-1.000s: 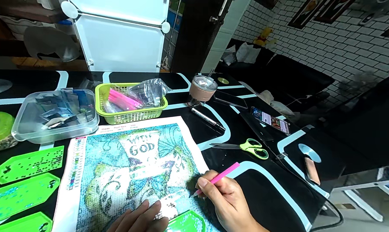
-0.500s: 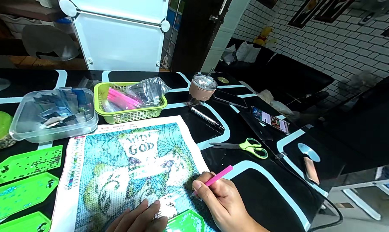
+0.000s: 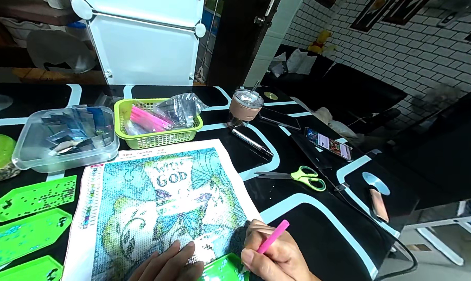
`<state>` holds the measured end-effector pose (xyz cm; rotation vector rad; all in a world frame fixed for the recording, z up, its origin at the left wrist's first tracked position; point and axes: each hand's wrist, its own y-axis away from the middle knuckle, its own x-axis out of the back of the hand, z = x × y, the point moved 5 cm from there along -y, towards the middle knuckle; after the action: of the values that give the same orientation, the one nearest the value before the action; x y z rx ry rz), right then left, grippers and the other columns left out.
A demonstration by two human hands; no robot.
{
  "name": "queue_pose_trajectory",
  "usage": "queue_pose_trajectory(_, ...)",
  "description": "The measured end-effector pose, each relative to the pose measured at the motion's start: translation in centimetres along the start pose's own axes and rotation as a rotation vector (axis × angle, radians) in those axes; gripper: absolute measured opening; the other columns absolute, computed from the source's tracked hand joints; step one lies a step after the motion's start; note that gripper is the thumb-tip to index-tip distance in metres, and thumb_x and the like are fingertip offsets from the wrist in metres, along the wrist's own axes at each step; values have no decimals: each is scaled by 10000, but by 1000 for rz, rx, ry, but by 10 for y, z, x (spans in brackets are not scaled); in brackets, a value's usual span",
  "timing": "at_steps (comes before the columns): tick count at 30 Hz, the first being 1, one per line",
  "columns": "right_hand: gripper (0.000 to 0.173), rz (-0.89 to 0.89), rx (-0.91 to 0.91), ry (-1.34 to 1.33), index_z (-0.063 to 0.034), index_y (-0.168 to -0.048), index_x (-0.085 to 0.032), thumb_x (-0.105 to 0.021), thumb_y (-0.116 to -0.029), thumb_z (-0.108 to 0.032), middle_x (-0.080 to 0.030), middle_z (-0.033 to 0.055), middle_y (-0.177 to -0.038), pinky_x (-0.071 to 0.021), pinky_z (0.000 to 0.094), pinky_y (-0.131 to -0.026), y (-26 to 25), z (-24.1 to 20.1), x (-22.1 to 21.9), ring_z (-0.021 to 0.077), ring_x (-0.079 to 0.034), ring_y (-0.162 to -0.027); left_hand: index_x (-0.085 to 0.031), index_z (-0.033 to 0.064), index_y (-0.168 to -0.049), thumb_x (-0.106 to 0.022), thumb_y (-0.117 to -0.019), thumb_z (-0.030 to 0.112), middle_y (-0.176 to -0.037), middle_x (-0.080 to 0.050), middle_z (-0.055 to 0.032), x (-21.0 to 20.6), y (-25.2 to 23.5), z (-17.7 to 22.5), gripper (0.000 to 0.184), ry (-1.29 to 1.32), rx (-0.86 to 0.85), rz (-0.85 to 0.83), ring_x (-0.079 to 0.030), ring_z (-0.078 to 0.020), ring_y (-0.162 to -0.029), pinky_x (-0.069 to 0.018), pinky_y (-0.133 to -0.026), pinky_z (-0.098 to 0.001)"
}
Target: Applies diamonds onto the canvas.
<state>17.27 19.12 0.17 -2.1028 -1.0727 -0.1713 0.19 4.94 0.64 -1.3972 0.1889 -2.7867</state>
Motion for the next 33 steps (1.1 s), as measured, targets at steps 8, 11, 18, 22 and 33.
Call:
queue_pose_trajectory(8,330,-38,23,4,-32,-763,-587,-518,-1058,-165,-583,73,-675,-433,233,-761,0,-4,-6,124,-574,-715,-716,69,-1259,-682,-961,418,-1397,-645,-178,0,0,0,461,6,0,-2,-585,-419,-1317,-454,-1082,-567)
queue_pose_trajectory(11,322,-49,30,5,-29,-766,-592,-517,-1054,-152,-588,76,-679,-436,234,-762,0,-5,-7,129,-580,-725,-718,72,-1256,-682,-959,423,-1397,-646,-174,0,0,0,462,0,-4,2,-586,-416,-1316,-458,-1078,-562)
queue_pose_trajectory(18,309,-39,6,-15,-27,-784,-602,-520,-1053,-155,-592,74,-684,-442,234,-771,0,-3,-6,120,-581,-720,-716,78,-1261,-676,-962,434,-1400,-645,-169,0,0,-1,466,-3,-4,4,-588,-407,-1316,-464,-1069,-556)
queue_pose_trajectory(22,308,13,-77,-129,-27,-831,-635,-529,-1068,-193,-622,44,-716,-464,189,-769,0,3,-2,45,-598,-736,-716,76,-1258,-675,-962,431,-1395,-648,-172,0,0,-1,464,-8,-8,9,-590,-407,-1313,-464,-1070,-554)
queue_pose_trajectory(33,247,249,-252,-54,-50,-896,-650,-511,-1071,-154,-649,-30,-766,-540,164,-665,-8,23,5,-8,-627,-712,-719,75,-1258,-694,-951,433,-1403,-644,-163,-1,0,0,473,-2,10,-6,-580,-406,-1324,-458,-1081,-556)
